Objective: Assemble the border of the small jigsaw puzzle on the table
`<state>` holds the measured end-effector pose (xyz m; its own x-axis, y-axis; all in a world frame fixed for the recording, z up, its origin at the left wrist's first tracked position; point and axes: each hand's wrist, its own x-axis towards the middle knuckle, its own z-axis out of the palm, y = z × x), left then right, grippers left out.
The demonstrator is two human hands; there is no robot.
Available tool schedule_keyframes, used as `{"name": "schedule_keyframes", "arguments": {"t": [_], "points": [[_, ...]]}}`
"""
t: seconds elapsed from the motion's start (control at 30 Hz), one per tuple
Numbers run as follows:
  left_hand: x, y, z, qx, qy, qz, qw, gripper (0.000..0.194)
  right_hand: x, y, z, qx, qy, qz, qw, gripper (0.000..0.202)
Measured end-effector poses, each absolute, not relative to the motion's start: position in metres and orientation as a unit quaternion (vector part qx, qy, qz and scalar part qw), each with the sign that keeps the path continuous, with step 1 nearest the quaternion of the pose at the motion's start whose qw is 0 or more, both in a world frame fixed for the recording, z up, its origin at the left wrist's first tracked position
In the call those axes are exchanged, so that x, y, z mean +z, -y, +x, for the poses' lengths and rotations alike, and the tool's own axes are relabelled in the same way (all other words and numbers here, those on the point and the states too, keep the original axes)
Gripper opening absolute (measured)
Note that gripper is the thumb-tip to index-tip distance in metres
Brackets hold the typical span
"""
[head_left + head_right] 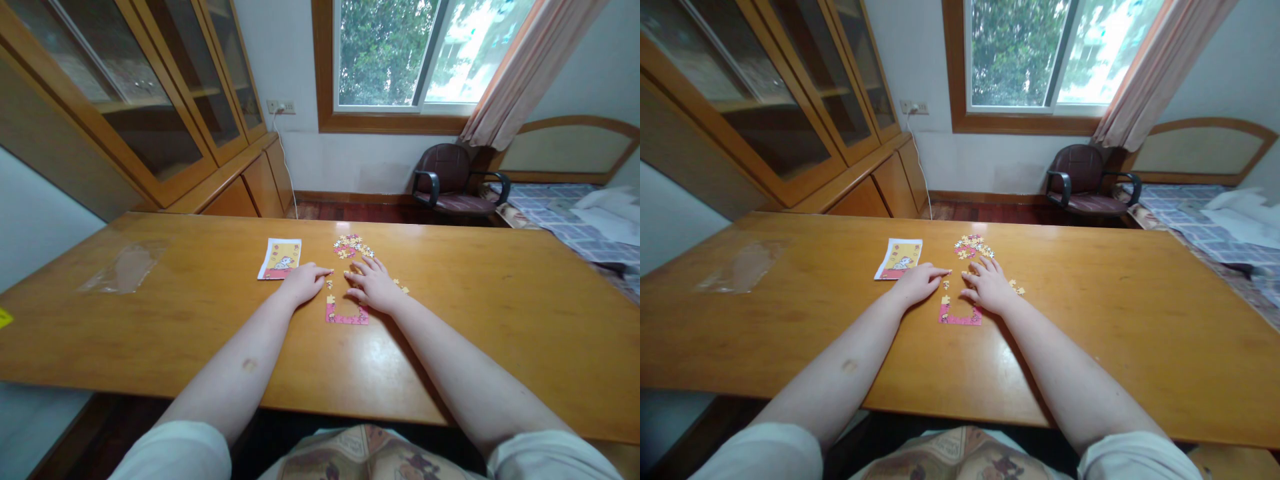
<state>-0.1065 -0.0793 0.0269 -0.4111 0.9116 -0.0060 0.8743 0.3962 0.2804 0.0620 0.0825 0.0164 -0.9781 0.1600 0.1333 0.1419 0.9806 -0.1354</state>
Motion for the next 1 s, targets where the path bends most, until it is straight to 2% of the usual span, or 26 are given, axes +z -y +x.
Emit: {"name": "schedule_keyframes", "arguments": {"t": [0.37,0.73,1.0], "points": [[0.030,0.078,-0.105,0.139,-0.834,0.530,0.069,0.036,0.015,-0.084,0.062,0.074,0.990,-0.067,0.096,0.045],[0.037,0.081,-0.101,0.129,-0.814,0.562,0.072,0.025,0.017,-0.085,0.061,0.082,0.991,-0.060,0.089,0.041],[0.036,0.081,-0.102,0.118,-0.815,0.564,0.066,0.021,0.016,-0.084,0.061,0.090,0.988,-0.042,0.120,0.037]]}}
